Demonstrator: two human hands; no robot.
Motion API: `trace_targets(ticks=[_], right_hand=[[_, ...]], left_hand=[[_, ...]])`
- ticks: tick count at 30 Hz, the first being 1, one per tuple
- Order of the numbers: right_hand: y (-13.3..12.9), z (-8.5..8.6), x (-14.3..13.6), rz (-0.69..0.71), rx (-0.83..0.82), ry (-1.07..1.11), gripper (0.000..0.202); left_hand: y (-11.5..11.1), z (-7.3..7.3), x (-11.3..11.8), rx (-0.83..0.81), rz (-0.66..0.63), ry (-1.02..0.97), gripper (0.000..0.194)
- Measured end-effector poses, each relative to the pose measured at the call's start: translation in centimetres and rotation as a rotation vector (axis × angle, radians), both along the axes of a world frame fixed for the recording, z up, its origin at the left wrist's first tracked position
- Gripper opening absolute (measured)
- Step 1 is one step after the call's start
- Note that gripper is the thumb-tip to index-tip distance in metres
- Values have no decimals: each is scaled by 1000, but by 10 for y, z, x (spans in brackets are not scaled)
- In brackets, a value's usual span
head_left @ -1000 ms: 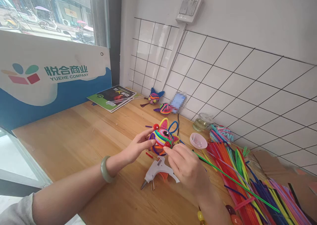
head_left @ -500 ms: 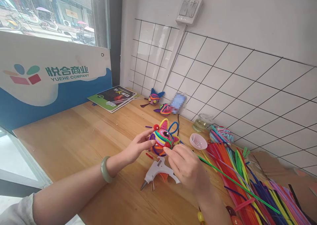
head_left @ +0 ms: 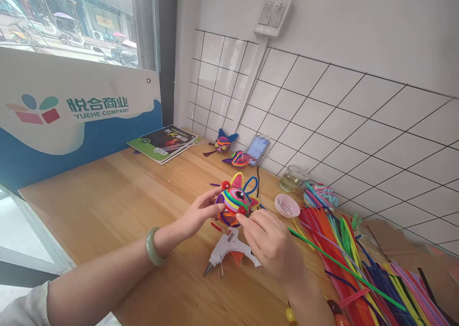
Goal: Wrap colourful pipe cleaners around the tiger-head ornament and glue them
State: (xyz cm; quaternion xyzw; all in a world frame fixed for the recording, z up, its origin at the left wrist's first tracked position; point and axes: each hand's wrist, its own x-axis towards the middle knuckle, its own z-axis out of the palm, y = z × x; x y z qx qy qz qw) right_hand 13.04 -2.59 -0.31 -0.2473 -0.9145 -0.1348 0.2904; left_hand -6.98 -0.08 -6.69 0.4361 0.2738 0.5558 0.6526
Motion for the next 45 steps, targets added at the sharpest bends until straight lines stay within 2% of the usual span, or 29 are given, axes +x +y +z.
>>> trace_targets(ticks=[12,17,25,30,33,36,38,39,42,45], right_hand=[[1,-1,1,-11,4,-24,24],[2,-1,2,-17,-2,-44,26],[2,-1,-1,-17,-23,2,27],[1,9,6,-26,-79,84,28],[8,19,37,-182,38,125,25],[25,20,84,-535,116,66,25],[37,15,113,-751,61,-17,28],[42,11,122,-803,10,-72,29],[49,-2,119,-767,-57,-123,27],[45,-13,72,-619,-140,-154,22]], left_hand=[[-1,3,0,-30,13,23,59],[-2,4,0,-23,25,29,55],[1,1,-1,-30,19,8,57],[2,3,-1,-39,20,-10,61],[3,6,-3,-21,9,2,62],[3,8,-4,-7,3,-16,62],[4,8,-4,-10,19,-41,61],[5,7,-4,-16,31,-58,59],[9,4,-6,-32,69,-112,55],[14,2,-9,-22,103,-150,51]])
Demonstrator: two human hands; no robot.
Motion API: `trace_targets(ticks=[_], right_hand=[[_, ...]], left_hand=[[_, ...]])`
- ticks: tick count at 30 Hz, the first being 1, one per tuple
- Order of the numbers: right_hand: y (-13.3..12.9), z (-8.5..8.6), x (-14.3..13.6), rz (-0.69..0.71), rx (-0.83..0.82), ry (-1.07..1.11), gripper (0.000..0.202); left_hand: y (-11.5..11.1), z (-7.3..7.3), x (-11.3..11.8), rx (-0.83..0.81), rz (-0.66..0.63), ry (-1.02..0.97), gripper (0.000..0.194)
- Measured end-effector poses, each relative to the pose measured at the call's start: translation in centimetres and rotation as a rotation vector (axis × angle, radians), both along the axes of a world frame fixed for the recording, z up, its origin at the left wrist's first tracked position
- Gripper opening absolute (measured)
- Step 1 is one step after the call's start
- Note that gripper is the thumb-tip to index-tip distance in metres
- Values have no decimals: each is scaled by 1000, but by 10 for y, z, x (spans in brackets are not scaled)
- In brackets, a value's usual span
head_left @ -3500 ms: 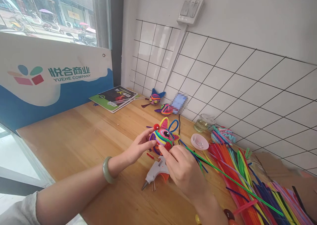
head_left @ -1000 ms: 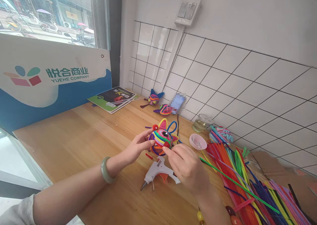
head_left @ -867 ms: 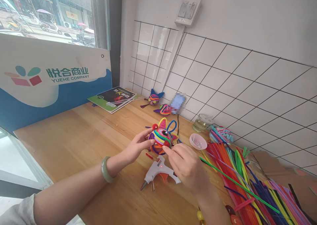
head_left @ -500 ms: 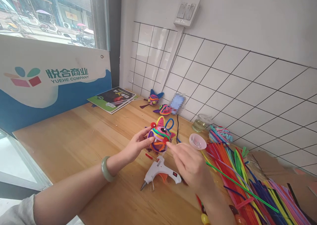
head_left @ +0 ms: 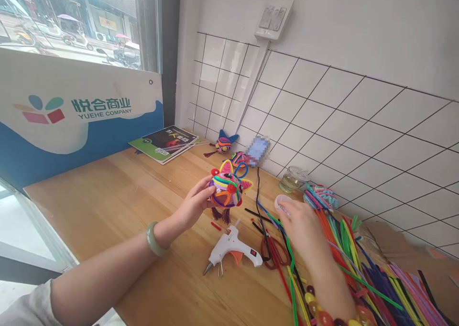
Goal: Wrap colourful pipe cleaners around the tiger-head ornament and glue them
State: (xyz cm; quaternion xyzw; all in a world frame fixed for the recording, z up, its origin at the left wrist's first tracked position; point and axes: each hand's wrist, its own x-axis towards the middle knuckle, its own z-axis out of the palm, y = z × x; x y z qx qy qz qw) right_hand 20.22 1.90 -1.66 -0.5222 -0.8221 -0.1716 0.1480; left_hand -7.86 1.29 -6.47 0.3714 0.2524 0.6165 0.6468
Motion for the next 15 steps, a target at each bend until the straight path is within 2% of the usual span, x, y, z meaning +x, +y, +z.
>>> trace_targets(ticks=[4,7,9,11,15], right_hand=[[-13,-6,-83,205,-241,-75,14],[-16,-7,-129,234,-405,-216,11],[-16,-10,-149,186,-505,-318,11],[-14,-16,-165,122,-589,-395,21],[-13,-23,-180,102,-679,-434,29]], left_hand=[[6,4,-6,18,55,-21,44],[8,8,-10,17,121,-34,40],[10,10,-14,3,165,-54,39],[13,10,-18,0,186,-69,36],[18,10,-24,5,231,-64,30]])
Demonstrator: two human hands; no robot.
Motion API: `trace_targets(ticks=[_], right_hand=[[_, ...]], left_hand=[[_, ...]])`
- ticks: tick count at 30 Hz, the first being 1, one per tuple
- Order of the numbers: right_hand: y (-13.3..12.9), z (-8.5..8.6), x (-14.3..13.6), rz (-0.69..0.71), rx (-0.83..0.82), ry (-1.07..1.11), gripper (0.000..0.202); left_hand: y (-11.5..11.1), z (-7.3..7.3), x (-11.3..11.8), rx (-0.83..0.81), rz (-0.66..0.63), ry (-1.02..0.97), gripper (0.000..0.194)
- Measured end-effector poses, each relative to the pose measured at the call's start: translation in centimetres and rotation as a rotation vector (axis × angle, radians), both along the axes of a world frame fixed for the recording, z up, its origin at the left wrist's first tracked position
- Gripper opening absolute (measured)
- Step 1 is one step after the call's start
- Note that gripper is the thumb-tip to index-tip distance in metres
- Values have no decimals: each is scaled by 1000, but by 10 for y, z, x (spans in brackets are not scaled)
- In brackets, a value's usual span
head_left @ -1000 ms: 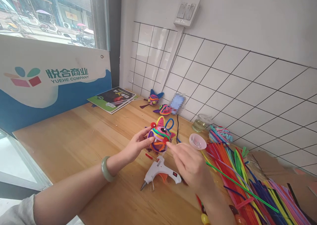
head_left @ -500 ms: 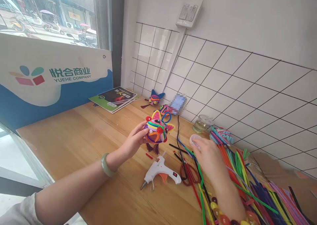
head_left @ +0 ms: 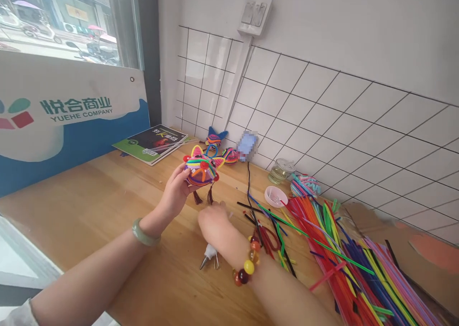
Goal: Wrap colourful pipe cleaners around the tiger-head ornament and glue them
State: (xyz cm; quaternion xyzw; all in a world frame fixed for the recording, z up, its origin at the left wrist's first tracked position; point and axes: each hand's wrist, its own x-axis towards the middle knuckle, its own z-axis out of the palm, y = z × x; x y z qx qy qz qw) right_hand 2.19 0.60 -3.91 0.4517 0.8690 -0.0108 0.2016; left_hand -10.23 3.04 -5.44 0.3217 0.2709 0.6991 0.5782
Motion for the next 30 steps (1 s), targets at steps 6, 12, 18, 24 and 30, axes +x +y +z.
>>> trace_targets(ticks=[6,12,18,24,30], right_hand=[[-17,26,18,37,55,233,13],[-57,39,32,153,140,506,17],[-50,42,56,48,138,885,15],[-22,76,149,-306,274,1224,13],[-30,99,199,-507,451,1715,19]], left_hand=[[0,2,-1,-7,-9,1,27],[-4,3,4,-13,-36,-6,27],[-9,2,13,-52,-71,16,26],[-12,-1,17,-63,-148,64,35],[-17,1,22,-79,-175,58,33]])
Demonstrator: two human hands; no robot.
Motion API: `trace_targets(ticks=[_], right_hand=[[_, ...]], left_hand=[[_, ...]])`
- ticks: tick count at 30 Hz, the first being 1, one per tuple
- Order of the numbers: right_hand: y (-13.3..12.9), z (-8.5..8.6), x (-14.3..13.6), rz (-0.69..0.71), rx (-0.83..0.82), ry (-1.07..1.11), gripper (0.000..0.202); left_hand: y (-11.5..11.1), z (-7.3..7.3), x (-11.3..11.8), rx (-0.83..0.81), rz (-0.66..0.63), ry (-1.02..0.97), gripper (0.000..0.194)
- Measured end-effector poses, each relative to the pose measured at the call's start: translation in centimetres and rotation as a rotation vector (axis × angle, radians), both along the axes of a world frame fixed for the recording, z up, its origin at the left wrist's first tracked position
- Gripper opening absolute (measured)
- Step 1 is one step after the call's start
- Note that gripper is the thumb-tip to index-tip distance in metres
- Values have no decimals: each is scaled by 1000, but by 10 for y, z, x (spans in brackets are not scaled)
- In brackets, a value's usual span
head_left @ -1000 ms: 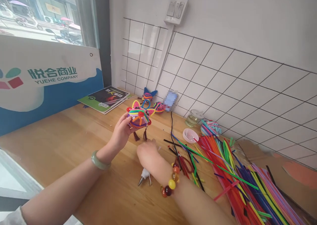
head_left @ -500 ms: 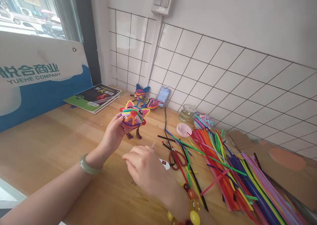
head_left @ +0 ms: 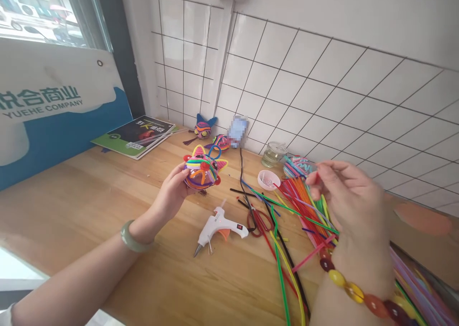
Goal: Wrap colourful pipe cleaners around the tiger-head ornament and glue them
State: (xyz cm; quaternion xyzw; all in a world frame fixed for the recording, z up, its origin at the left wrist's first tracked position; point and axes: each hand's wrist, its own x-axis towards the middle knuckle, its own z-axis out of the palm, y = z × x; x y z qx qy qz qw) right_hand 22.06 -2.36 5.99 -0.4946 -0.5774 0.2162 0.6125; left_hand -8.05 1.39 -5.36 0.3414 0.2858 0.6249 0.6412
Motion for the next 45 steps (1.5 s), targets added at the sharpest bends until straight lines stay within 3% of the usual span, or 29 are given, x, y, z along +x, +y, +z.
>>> trace_targets(ticks=[3,6,11,17,22,29,33,45], right_hand=[[-1,-3,-14,34,17,-25,18],[0,-13,-39,144,-117,-153,30],[-6,-33,-81,319,-247,-309,13],[-15,-49,-115,357,107,-566,12],[-14,-59,-122,274,248,-743,16],[-12,-63,-124,222,353,-805,14],[-12,-64,-124,207,346,-790,13],[-15,-65,-125,173,215,-762,14]], left_hand=[[-2,0,2,15,-16,-9,31],[-4,0,4,27,-34,1,33],[-10,0,8,48,-30,30,45],[-18,-6,13,64,-16,95,48],[-24,1,18,180,-14,116,41],[-26,2,17,204,-61,97,43],[-26,-1,16,178,-105,78,43],[-27,0,17,206,-56,183,46]])
